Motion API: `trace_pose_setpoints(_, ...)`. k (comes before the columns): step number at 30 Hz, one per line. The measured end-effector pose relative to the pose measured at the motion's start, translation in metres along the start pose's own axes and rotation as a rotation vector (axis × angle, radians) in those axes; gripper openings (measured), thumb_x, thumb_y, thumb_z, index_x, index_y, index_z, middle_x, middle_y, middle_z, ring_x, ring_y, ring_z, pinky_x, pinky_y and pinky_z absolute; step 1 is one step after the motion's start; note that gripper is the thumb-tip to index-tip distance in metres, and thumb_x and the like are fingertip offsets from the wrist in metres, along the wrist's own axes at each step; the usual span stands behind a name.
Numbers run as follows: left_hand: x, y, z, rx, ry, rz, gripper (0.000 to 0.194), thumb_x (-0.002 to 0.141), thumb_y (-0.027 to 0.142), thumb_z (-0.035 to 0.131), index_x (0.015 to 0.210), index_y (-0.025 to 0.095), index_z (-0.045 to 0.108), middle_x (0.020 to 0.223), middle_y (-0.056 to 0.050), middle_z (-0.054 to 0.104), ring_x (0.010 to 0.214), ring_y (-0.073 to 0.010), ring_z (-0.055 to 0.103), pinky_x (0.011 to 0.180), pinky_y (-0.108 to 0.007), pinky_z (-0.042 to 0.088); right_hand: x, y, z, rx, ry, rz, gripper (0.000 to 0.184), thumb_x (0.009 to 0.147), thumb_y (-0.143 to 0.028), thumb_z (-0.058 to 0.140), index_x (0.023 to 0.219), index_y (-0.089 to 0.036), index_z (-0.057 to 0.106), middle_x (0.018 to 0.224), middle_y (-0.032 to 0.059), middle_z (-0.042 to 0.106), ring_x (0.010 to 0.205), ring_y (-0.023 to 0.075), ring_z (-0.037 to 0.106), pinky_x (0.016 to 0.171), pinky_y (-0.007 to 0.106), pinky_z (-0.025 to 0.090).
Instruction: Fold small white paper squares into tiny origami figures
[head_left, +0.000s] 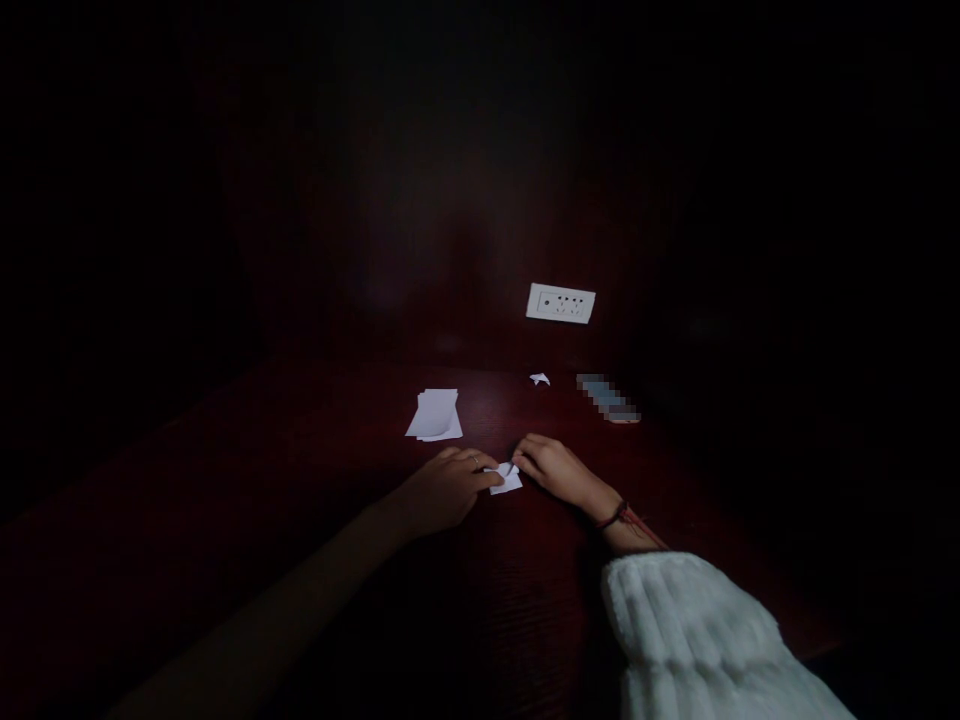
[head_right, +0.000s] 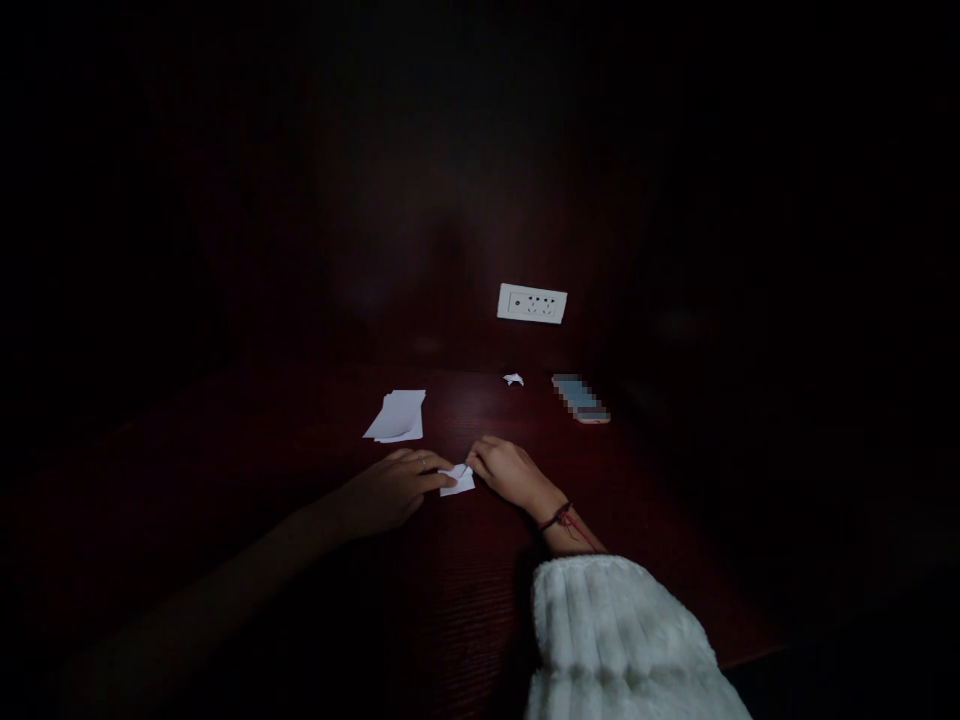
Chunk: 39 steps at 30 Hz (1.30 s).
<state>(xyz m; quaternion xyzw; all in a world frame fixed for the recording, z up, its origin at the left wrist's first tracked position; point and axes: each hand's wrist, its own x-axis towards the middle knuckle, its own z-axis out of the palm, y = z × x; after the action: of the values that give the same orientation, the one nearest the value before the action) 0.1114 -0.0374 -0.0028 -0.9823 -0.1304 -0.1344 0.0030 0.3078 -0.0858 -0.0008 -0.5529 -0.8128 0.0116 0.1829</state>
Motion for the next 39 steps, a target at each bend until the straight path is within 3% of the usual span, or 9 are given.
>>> trace_pose_setpoints(8, -0.002, -0.002, 0.006, 0.002, -0.063, -0.012, 0.044, 0.074, 0.004, 0.032, 0.112, 0.025, 0.039, 0.123, 0.001, 0.036, 0.115, -0.0172, 0.025, 0.09, -0.034, 0.024, 0.0, -0.008, -0.003, -0.088, 0.019, 0.087, 0.024, 0.084, -0.028, 0.029, 0.083, -0.014, 0.049, 0.081, 0.005, 0.049, 0.073, 0.0099, 0.047, 0.067, 0.02, 0.035)
trace_pose_setpoints(15, -0.003, -0.004, 0.006, -0.003, -0.083, -0.021, 0.057, 0.071, -0.001, 0.03, 0.119, 0.028, 0.029, 0.125, 0.004, 0.034, 0.116, -0.0166, 0.023, 0.09, -0.034, 0.024, -0.001, -0.006, 0.001, -0.136, -0.022, 0.098, 0.025, 0.084, -0.029, 0.029, 0.082, -0.014, 0.049, 0.081, 0.0051, 0.05, 0.075, 0.0102, 0.049, 0.07, 0.02, 0.035)
trace_pose_setpoints(39, -0.002, -0.002, 0.009, 0.017, -0.077, -0.064, 0.056, 0.071, 0.001, 0.032, 0.119, 0.03, 0.031, 0.124, 0.004, 0.034, 0.114, -0.0188, 0.027, 0.087, -0.035, 0.027, 0.001, -0.017, 0.0, -0.36, -0.08, 0.156, 0.026, 0.085, -0.029, 0.025, 0.087, -0.016, 0.047, 0.087, 0.0066, 0.054, 0.075, 0.015, 0.054, 0.063, 0.023, 0.039)
